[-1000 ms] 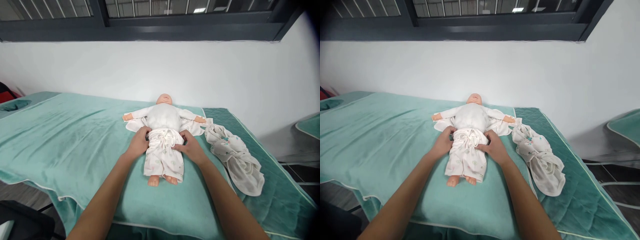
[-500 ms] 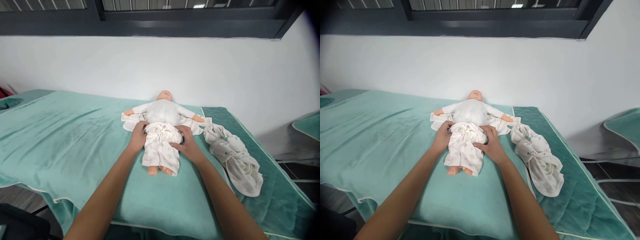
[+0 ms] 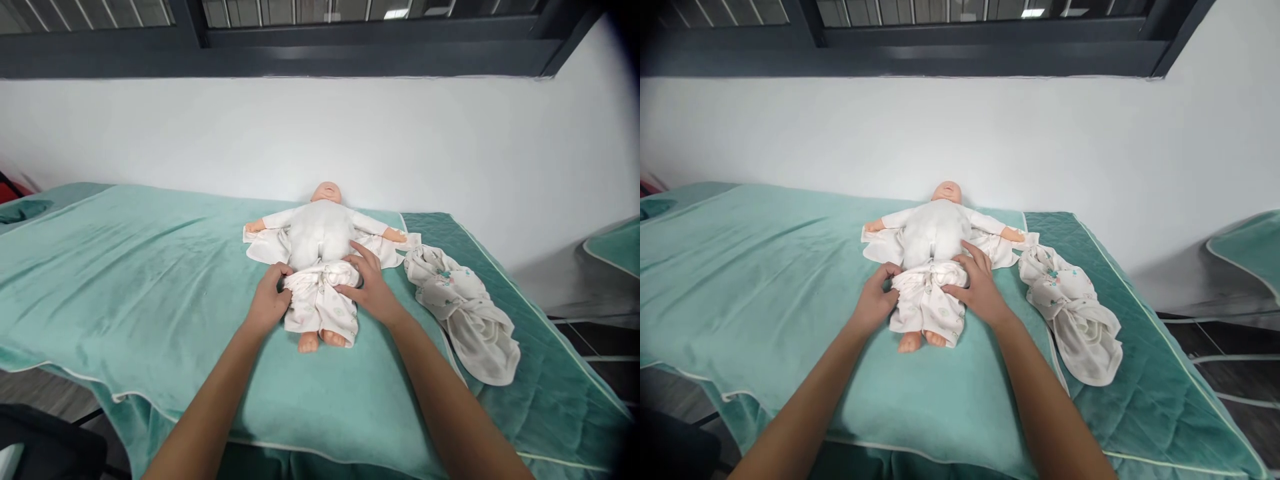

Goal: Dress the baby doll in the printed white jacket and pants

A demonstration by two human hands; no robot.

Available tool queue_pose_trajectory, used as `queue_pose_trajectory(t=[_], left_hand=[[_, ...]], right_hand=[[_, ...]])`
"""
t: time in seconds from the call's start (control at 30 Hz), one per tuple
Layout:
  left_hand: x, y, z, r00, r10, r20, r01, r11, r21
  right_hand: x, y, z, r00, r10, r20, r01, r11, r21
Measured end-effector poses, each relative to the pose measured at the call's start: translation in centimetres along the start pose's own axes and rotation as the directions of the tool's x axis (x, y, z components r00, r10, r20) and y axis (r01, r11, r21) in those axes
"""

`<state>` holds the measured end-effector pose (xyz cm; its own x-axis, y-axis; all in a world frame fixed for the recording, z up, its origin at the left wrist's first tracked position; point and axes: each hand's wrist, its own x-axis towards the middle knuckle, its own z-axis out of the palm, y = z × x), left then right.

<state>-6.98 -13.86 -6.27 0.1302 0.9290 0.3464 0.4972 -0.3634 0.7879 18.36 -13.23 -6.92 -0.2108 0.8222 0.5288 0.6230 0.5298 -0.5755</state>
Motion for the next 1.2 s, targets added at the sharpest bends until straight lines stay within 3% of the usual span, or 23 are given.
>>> queue_pose_trajectory(t=[0.2, 0.4, 0.53, 0.63, 0.9, 1.2], left_hand=[[0.1, -0.3, 0.4, 0.999, 0.047, -0.019, -0.046, 0.998, 0.047], [0.2, -0.5, 0.6, 0.995, 0.079, -0.061, -0.072, 0.991, 0.116], [0.3, -0.6, 0.8, 0.982, 0.169, -0.080, -0.151, 0.969, 0.193], [0.4, -0.4, 0.7, 0.976, 0.203, -0.085, -0.184, 0.964, 0.189], [0.5, -0.4, 0.6, 0.986, 0.154, -0.064, -0.140, 0.973, 0.181], [0.3, -0.2, 0.5, 0.978, 0.201, -0.048, -0.191, 0.968, 0.164]], right_hand=[[0.5, -1.2, 0.3, 0.999, -0.038, -0.027, 0.035, 0.992, -0.123], [-0.8, -2.7, 0.1, 0.994, -0.068, -0.090, 0.044, 0.968, -0.249], [-1.2, -2.7, 0.3, 0.997, -0.073, -0.036, 0.061, 0.965, -0.255], [-1.3, -2.4, 0.2, 1.000, -0.008, 0.023, 0.013, 0.975, -0.221], [-2.5, -3.2, -1.0, 0.971, 0.170, 0.169, -0.138, 0.973, -0.186], [-3.5, -3.2, -0.2, 0.954, 0.262, 0.145, -0.246, 0.962, -0.120]])
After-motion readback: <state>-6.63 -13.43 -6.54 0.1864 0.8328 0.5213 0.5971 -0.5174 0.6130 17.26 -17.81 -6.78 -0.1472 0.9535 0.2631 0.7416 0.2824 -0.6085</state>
